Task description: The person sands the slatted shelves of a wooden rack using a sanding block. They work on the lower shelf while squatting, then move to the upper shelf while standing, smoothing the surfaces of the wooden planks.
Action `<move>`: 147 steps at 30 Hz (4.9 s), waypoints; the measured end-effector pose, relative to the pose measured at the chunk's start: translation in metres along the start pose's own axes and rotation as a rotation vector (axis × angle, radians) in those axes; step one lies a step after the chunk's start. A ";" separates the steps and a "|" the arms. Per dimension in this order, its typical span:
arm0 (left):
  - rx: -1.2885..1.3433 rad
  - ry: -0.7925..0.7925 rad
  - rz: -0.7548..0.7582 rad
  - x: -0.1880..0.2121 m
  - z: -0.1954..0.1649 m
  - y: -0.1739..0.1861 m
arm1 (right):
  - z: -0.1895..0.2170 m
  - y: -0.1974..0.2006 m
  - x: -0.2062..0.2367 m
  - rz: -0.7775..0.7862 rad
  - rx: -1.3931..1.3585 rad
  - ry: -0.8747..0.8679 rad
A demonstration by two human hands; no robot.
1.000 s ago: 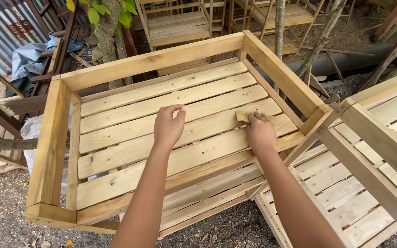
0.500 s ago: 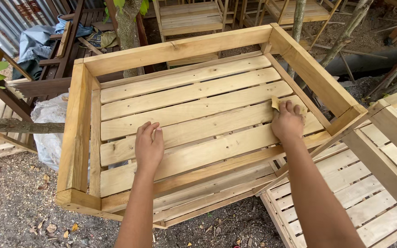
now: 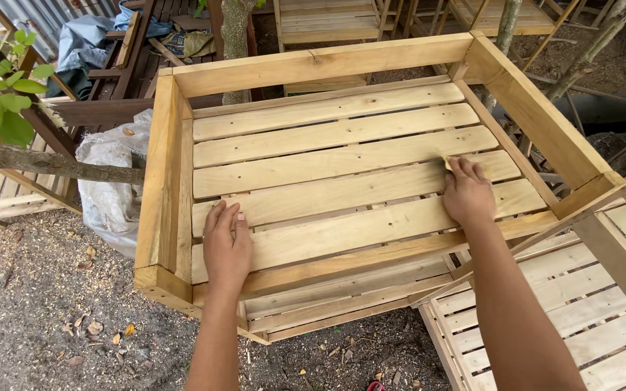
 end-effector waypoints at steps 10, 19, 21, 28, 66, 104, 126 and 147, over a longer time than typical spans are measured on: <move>0.206 -0.177 0.001 -0.006 -0.017 0.043 | 0.344 -0.143 0.124 0.398 -0.105 0.843; 0.540 -0.152 0.142 -0.008 0.016 0.057 | 0.183 -0.048 0.046 0.032 -0.024 0.108; 0.614 -0.116 0.173 -0.006 0.019 0.055 | 0.269 -0.069 0.082 -0.012 0.096 0.521; 0.659 -0.061 0.116 -0.002 0.025 0.057 | 0.319 -0.088 0.163 0.182 -0.203 0.973; -0.188 0.105 -0.092 0.003 0.039 0.050 | 0.358 -0.099 0.056 0.274 -0.159 1.235; 0.017 0.072 0.179 0.013 0.048 0.047 | 0.258 -0.097 0.149 0.176 -0.216 1.036; -0.197 -0.195 0.443 0.023 -0.083 -0.120 | -0.032 0.011 0.117 -0.149 0.022 0.034; 0.203 -0.137 0.385 0.032 -0.085 -0.107 | 0.086 -0.079 0.179 0.011 -0.075 0.548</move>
Point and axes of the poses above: each hand's wrist, its own x-axis away from the middle knuckle, its own y-axis out of the back of the hand, z = x × y, the point moved 2 cm from there along -x, towards the middle knuckle, and after that the axes turned 13 degrees about z, right-handed, at the moved point
